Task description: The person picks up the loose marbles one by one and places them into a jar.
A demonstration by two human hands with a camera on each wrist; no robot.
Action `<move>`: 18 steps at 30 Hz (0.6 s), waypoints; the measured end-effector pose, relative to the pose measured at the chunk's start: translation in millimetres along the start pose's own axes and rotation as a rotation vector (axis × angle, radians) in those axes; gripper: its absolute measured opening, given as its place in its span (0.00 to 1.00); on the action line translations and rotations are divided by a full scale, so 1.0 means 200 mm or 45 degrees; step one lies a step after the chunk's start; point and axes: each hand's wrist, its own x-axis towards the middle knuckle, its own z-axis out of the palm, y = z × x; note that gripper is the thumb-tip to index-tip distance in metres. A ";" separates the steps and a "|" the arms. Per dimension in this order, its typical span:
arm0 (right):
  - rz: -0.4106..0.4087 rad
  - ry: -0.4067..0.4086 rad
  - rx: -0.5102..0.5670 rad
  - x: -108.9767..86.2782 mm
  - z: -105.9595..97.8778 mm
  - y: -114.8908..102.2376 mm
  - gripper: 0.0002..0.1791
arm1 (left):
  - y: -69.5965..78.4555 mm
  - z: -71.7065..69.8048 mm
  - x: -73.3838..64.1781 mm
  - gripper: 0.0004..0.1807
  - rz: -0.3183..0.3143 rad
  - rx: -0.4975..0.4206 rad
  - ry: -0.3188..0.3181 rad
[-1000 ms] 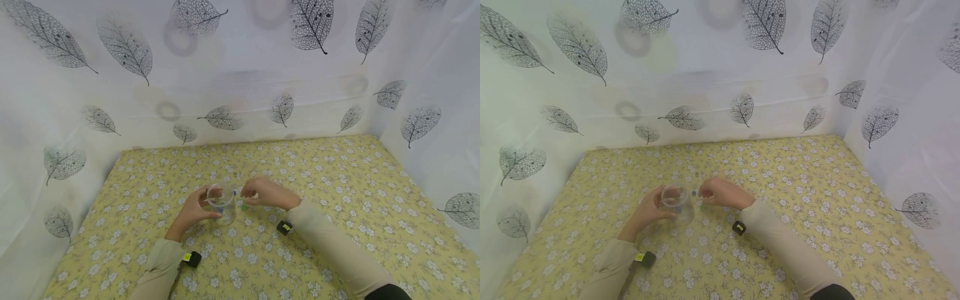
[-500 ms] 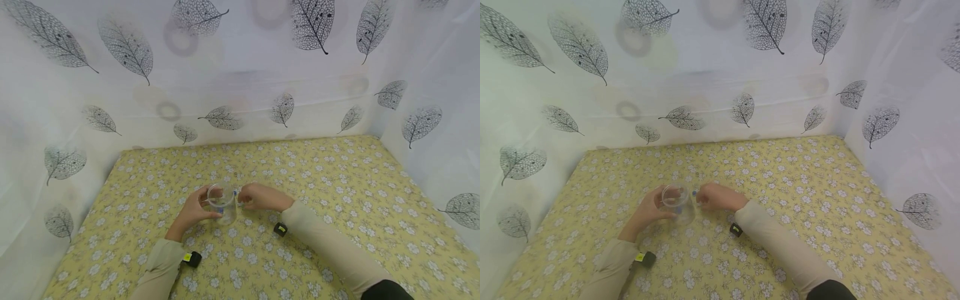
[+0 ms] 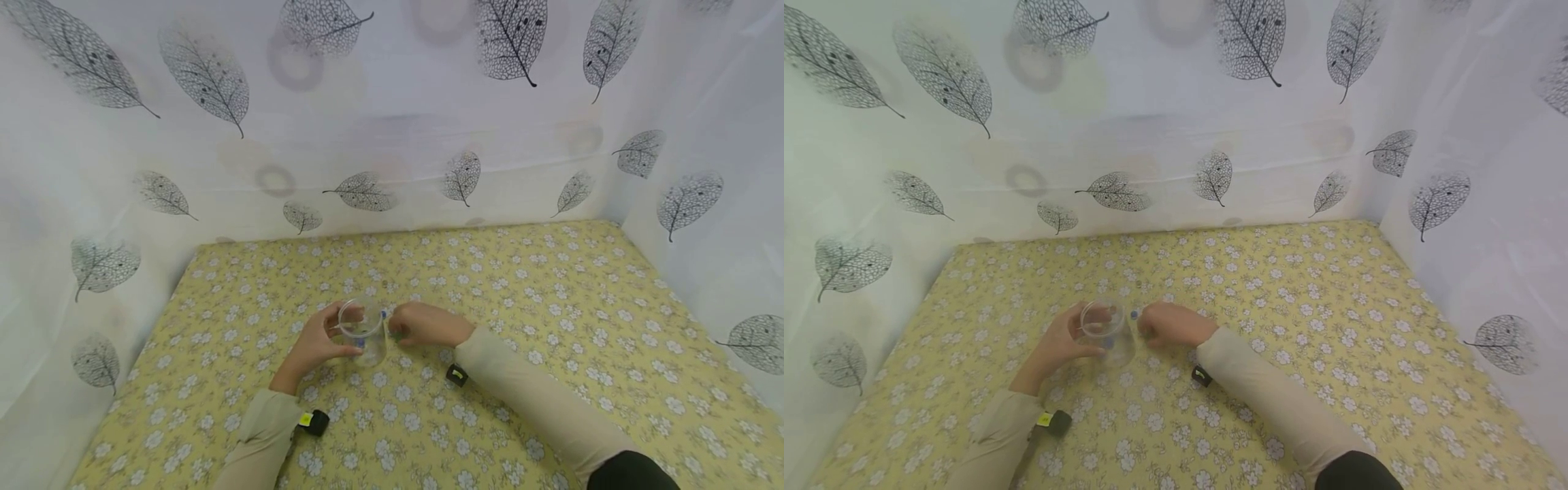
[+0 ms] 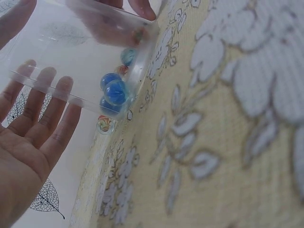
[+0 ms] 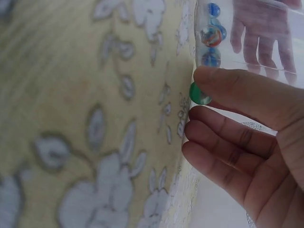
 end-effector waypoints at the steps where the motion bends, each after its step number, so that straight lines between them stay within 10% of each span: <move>1: 0.003 -0.004 0.002 0.00 0.00 0.00 0.10 | 0.00 0.00 0.00 0.39 0.000 -0.001 -0.001; 18: -0.072 -0.011 -0.063 0.01 -0.01 -0.01 0.08 | 0.00 0.00 0.00 0.40 -0.037 -0.019 0.000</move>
